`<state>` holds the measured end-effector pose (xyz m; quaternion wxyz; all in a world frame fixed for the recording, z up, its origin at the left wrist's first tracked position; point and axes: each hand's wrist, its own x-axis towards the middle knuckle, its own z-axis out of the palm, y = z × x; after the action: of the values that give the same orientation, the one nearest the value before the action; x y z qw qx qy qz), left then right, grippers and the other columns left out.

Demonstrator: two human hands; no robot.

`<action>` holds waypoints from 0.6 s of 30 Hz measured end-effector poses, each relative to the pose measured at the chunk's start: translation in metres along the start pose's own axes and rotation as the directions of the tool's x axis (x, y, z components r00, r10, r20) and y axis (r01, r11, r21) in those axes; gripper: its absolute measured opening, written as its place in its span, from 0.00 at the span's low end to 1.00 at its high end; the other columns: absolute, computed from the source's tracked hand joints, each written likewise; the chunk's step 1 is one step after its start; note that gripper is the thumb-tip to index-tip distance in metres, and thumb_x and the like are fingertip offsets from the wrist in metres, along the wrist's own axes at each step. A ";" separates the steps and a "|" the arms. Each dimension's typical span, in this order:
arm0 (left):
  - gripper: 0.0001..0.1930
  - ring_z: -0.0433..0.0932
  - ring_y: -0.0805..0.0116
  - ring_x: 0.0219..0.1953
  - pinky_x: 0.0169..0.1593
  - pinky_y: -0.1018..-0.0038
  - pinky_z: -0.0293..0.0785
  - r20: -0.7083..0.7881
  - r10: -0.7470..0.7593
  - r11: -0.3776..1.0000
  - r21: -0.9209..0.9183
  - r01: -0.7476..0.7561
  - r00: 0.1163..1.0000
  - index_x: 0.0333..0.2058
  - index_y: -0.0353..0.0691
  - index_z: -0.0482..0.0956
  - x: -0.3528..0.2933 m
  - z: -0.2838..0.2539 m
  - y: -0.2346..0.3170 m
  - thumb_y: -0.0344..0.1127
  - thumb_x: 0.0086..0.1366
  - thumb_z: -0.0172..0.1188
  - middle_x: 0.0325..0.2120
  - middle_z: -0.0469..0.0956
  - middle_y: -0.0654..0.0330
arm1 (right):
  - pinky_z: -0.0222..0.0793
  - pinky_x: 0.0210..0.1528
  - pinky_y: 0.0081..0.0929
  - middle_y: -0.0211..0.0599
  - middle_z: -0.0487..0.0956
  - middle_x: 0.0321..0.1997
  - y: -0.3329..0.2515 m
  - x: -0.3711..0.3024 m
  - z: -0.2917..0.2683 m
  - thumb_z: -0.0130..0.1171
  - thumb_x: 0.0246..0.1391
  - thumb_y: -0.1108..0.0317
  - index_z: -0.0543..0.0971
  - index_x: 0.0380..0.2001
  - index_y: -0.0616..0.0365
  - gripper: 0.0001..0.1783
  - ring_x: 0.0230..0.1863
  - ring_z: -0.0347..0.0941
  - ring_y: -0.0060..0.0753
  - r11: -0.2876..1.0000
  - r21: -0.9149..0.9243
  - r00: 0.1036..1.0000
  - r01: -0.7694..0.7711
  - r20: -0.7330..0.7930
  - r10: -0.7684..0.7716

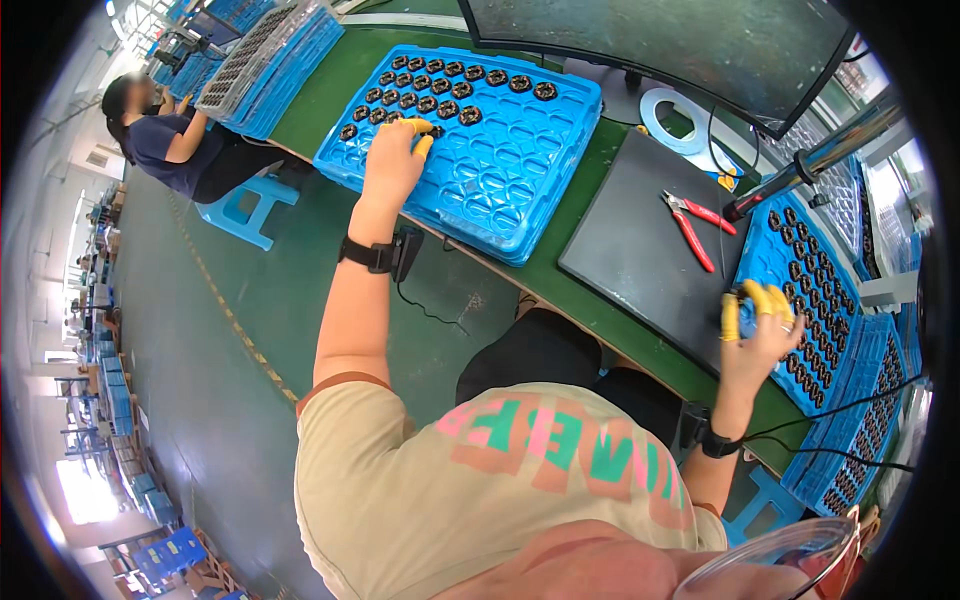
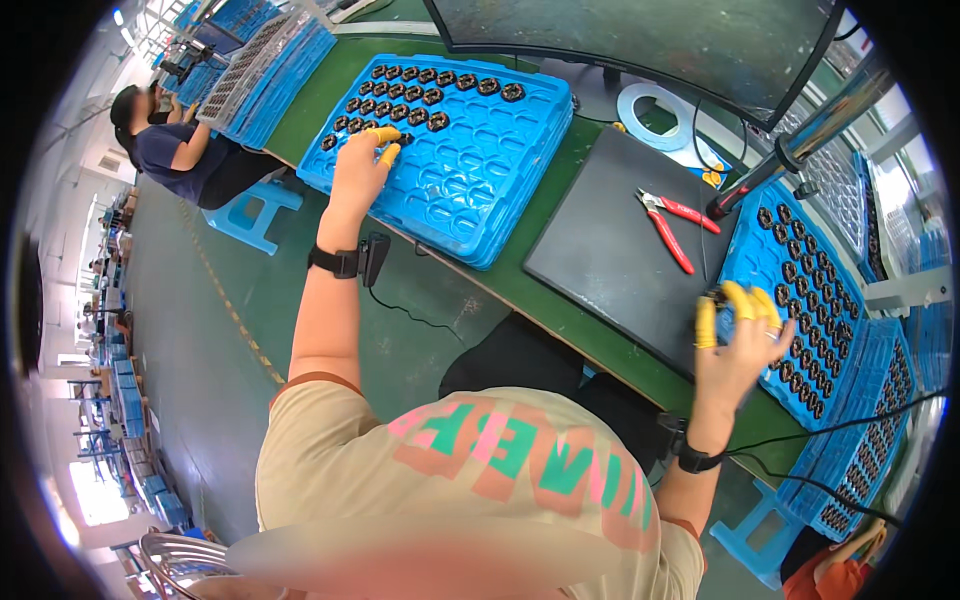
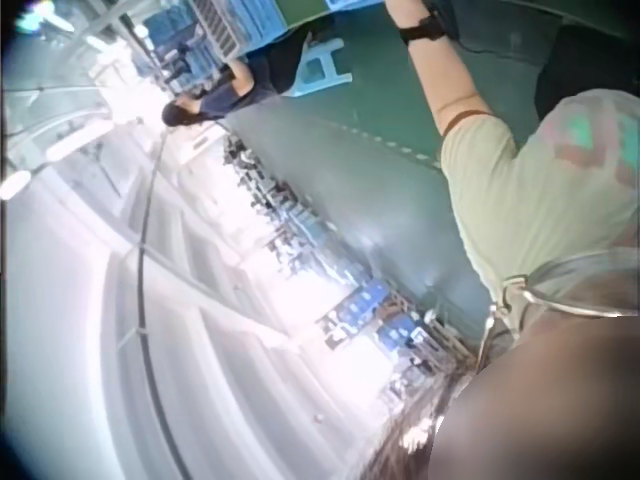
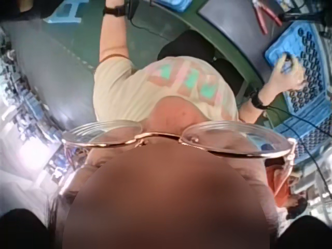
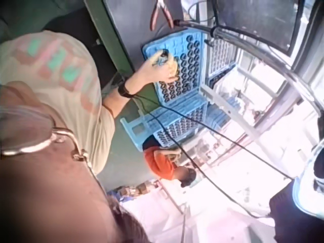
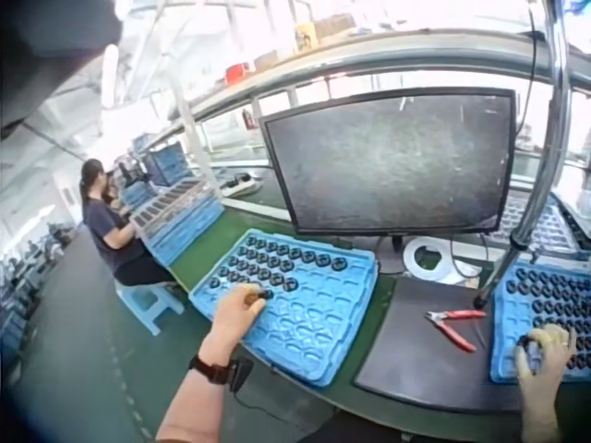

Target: Assembling small electronic motor components using hand tools on a factory production line.

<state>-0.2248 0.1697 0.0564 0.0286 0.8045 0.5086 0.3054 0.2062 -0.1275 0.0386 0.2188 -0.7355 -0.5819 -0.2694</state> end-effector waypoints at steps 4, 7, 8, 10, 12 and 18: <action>0.08 0.74 0.48 0.40 0.46 0.60 0.72 -0.053 0.127 0.981 0.151 -0.118 0.990 0.36 0.34 0.81 -0.006 0.001 0.006 0.29 0.58 0.60 0.33 0.79 0.49 | 0.38 0.71 0.54 0.34 0.77 0.40 -0.052 0.008 0.000 0.71 0.43 0.62 0.80 0.42 0.50 0.21 0.53 0.72 0.40 0.988 0.154 0.994 0.033 0.096 -0.048; 0.07 0.73 0.45 0.41 0.45 0.59 0.72 0.002 0.103 0.964 0.246 -0.100 0.995 0.33 0.32 0.81 -0.018 0.002 0.003 0.30 0.59 0.60 0.34 0.79 0.48 | 0.38 0.70 0.59 0.35 0.76 0.39 -0.069 0.008 0.008 0.72 0.42 0.63 0.80 0.41 0.51 0.21 0.50 0.71 0.41 0.971 0.234 0.990 0.053 0.111 -0.081; 0.07 0.73 0.44 0.41 0.45 0.58 0.72 -0.001 0.135 0.960 0.248 -0.130 0.991 0.32 0.32 0.81 -0.023 0.004 0.002 0.31 0.59 0.60 0.34 0.79 0.48 | 0.38 0.70 0.60 0.35 0.76 0.39 -0.072 0.007 0.011 0.72 0.41 0.63 0.80 0.41 0.52 0.21 0.50 0.71 0.41 0.968 0.242 0.991 0.061 0.103 -0.088; 0.11 0.72 0.44 0.45 0.47 0.54 0.69 0.010 0.147 0.962 0.230 -0.145 0.989 0.35 0.33 0.81 -0.031 0.003 0.003 0.36 0.61 0.60 0.39 0.79 0.50 | 0.39 0.69 0.62 0.36 0.75 0.39 -0.079 0.006 0.015 0.71 0.42 0.63 0.80 0.41 0.53 0.20 0.50 0.70 0.41 0.964 0.259 0.989 0.067 0.109 -0.098; 0.13 0.70 0.46 0.48 0.48 0.53 0.67 0.015 0.119 0.961 0.248 -0.119 0.993 0.38 0.34 0.81 -0.032 0.000 0.012 0.38 0.62 0.59 0.43 0.79 0.52 | 0.39 0.69 0.62 0.36 0.75 0.39 -0.080 0.004 0.018 0.71 0.42 0.64 0.80 0.41 0.53 0.20 0.50 0.70 0.41 0.963 0.261 0.990 0.061 0.110 -0.093; 0.19 0.66 0.49 0.55 0.55 0.52 0.58 0.173 0.010 0.954 0.294 -0.061 0.985 0.50 0.38 0.78 -0.024 -0.004 0.019 0.41 0.63 0.58 0.52 0.75 0.55 | 0.38 0.70 0.61 0.36 0.75 0.40 -0.075 -0.003 0.020 0.71 0.43 0.64 0.81 0.42 0.53 0.20 0.52 0.70 0.41 0.969 0.246 0.992 0.035 0.112 -0.065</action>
<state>-0.2186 0.1393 0.0550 -0.0554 0.8317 0.5300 0.1560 0.1354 -0.0998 0.0223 0.2654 -0.7029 -0.6410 -0.1567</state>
